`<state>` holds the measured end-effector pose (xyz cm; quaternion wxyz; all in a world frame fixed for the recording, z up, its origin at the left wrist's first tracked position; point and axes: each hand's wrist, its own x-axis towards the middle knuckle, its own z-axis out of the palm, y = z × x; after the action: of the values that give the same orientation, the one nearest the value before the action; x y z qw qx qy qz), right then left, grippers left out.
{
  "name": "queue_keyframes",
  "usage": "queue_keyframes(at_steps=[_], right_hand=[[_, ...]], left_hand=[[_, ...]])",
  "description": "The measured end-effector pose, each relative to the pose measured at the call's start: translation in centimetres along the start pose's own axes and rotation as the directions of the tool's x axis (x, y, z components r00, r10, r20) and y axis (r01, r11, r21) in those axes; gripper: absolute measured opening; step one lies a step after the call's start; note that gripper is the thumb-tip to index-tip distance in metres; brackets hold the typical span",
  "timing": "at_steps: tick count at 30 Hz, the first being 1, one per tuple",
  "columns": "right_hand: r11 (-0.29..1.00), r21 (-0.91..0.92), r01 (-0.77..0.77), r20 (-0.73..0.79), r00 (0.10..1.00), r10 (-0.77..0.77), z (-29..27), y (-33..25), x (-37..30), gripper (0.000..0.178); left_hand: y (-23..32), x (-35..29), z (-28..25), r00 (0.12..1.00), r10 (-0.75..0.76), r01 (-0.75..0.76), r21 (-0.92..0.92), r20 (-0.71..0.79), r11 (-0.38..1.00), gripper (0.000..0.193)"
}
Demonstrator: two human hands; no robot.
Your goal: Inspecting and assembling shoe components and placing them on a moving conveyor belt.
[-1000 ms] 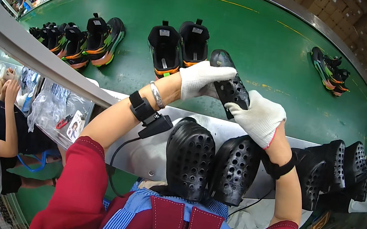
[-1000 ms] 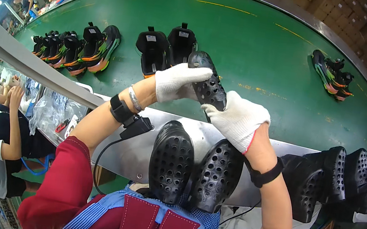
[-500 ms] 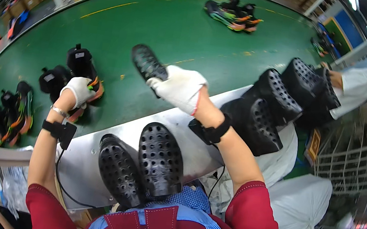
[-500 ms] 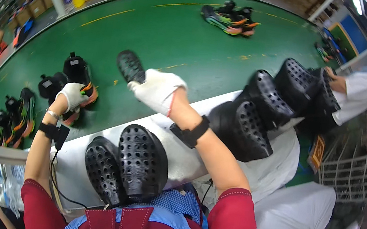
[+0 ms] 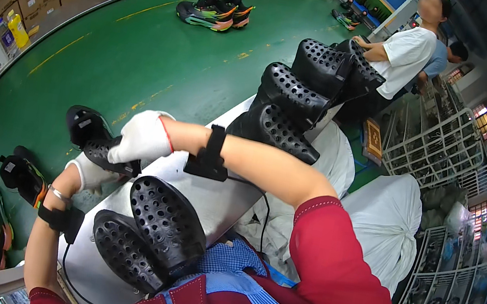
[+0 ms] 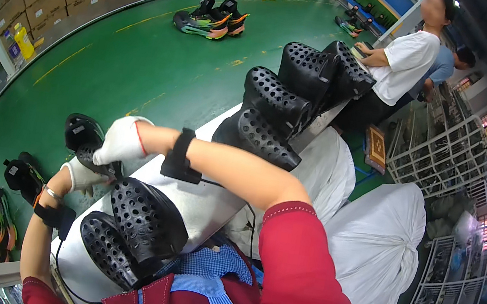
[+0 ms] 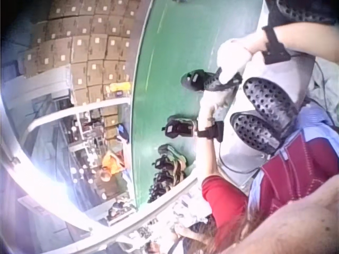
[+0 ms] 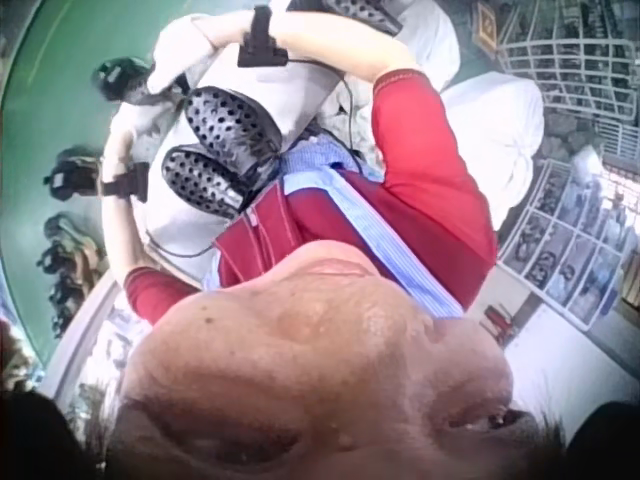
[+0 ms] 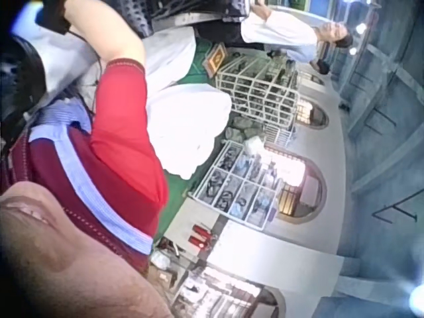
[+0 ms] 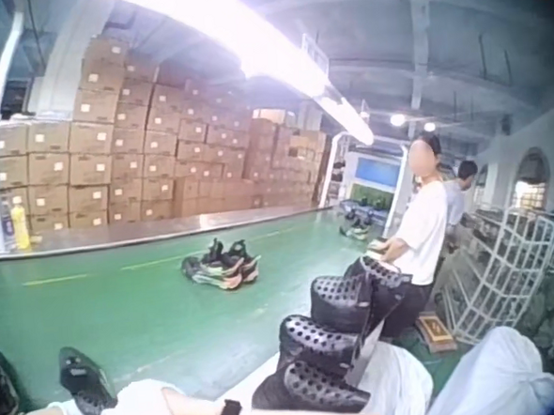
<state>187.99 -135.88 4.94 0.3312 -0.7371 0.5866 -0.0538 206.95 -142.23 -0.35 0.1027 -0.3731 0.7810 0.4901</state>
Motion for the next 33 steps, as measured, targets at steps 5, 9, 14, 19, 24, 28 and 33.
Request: queue_keyframes(at_steps=[5, 9, 14, 19, 24, 28, 33], right_hand=[[0.948, 0.276, -0.156, 0.102, 0.986, 0.132, -1.0, 0.9, 3.5, 0.047], [0.964, 0.144, -0.223, 0.145, 0.969, 0.202, -1.8, 0.5, 5.8, 0.054], [0.918, -0.381, 0.115, -0.072, 0.986, -0.153, 4.3, -2.0, 11.8, 0.034], [0.81, -0.584, 0.055, -0.078, 0.989, -0.123, 8.2, -1.9, 13.8, 0.036], [0.841, -0.537, 0.065, 0.102, 0.995, -0.011, 7.2, -3.5, 13.9, 0.038], [0.755, -0.629, 0.186, 0.204, 0.976, -0.07, 7.1, -4.3, 14.4, 0.04], [0.73, -0.675, 0.103, 0.058, 0.995, -0.086, 7.6, -5.3, 16.0, 0.044]], left_hand=[[-2.8, -1.1, 0.6, 0.988, 0.111, -0.08, 0.267, -0.106, 0.961, 0.033], [-2.6, -1.6, 0.5, 0.939, 0.282, -0.192, 0.383, -0.195, 0.904, 0.035], [-4.1, -2.4, 1.6, 0.844, 0.398, -0.237, 0.416, -0.359, 0.878, 0.037], [-3.2, 0.0, 1.5, 0.992, -0.016, 0.047, 0.252, -0.125, 0.967, 0.036], [-2.2, -0.6, 0.7, 0.992, -0.125, 0.121, 0.204, 0.007, 0.971, 0.038], [-4.2, 0.4, 1.1, 1.0, -0.002, 0.01, 0.268, -0.03, 0.963, 0.032], [-4.8, 0.2, 1.2, 0.999, -0.048, 0.052, 0.247, -0.024, 0.968, 0.029]])
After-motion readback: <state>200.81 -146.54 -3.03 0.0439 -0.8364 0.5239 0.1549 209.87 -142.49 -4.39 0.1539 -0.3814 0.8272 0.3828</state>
